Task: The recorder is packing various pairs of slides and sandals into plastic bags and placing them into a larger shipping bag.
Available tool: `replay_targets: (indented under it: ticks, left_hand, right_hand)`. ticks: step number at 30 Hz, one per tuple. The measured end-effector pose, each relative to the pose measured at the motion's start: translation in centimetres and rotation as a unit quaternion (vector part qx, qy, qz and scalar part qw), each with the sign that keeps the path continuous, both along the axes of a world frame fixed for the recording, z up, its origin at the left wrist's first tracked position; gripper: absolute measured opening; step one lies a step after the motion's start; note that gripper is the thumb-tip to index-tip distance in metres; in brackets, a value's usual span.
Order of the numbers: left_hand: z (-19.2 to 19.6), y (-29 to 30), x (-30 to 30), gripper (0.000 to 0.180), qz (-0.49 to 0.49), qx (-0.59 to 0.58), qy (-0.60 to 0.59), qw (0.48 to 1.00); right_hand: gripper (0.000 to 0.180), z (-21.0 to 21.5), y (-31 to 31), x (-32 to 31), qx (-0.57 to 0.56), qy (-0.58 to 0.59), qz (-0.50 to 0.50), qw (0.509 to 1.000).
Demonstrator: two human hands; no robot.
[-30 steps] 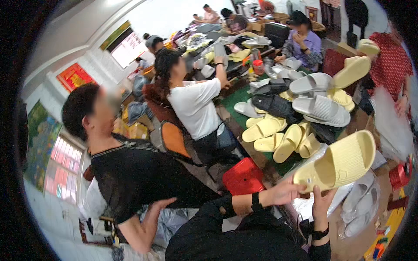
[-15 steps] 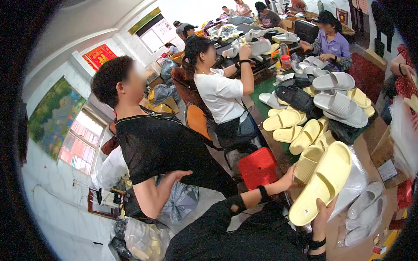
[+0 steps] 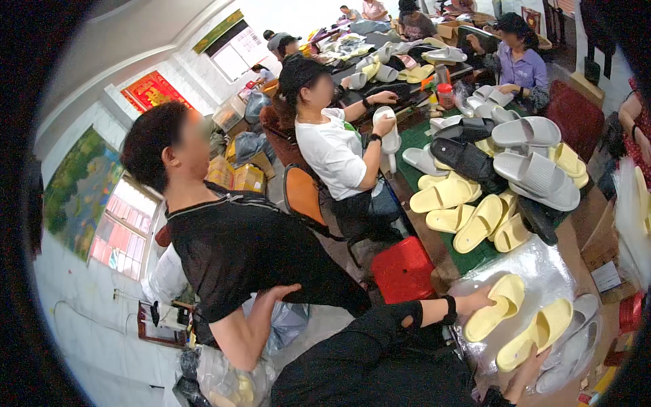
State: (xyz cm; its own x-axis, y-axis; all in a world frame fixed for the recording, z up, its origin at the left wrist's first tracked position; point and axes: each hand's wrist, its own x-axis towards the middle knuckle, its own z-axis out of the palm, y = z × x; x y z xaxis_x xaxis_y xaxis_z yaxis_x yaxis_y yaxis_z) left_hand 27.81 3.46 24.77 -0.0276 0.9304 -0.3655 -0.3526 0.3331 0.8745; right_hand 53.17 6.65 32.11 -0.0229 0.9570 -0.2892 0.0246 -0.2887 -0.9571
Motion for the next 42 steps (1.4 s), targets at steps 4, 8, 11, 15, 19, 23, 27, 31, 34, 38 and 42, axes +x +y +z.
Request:
replay_targets:
  ticks: [4,8,11,15,19,23,27,31,34,38,42]
  left_hand:
    - [-2.8,2.2,0.6,0.042,-0.026,0.024,-0.065,0.997]
    - [-3.2,4.0,0.6,0.047,-0.048,-0.012,0.006,0.999]
    - [-0.6,4.3,-1.3,0.047,-0.188,-0.023,0.273,0.943]
    - [-0.1,3.2,-3.5,0.030,-0.361,0.019,0.416,0.835]
    - [0.4,6.4,-2.5,0.018,-0.100,0.156,0.375,0.908]
    - [4.6,9.5,-2.9,0.014,0.023,0.231,0.145,0.962]
    - [13.5,9.7,-3.4,0.010,-0.002,0.283,0.132,0.950]
    - [16.4,9.0,-6.1,0.012,0.067,0.394,0.273,0.875]
    - [15.2,9.2,-8.2,0.020,0.059,0.569,0.520,0.634]
    - [13.8,8.6,-9.0,0.012,0.029,0.559,0.515,0.650]
    - [7.2,8.9,-8.6,0.013,0.012,0.379,0.367,0.850]
  right_hand:
    - [0.056,-0.2,0.1,-0.1,-0.031,-0.100,0.015,0.994]
    - [0.051,-4.4,2.2,0.0,0.017,-0.079,0.000,0.997]
    - [0.052,-15.3,4.7,4.1,0.170,-0.285,0.005,0.943]
    - [0.033,-7.3,3.1,-3.1,0.067,-0.456,0.141,0.876]
    - [0.030,-7.1,1.6,-7.2,0.035,-0.187,0.295,0.936]
    - [0.047,0.3,0.5,-15.8,0.026,0.040,0.386,0.921]
    - [0.042,3.1,0.9,-20.4,-0.015,0.091,0.388,0.917]
    - [0.040,4.0,0.6,-22.1,0.030,0.023,0.397,0.917]
    - [0.039,4.9,-0.4,-24.0,0.020,-0.014,0.389,0.921]
    - [0.036,6.7,0.2,-24.3,0.036,-0.028,0.458,0.888]
    - [0.023,9.9,2.5,-22.0,0.062,-0.025,0.498,0.865]
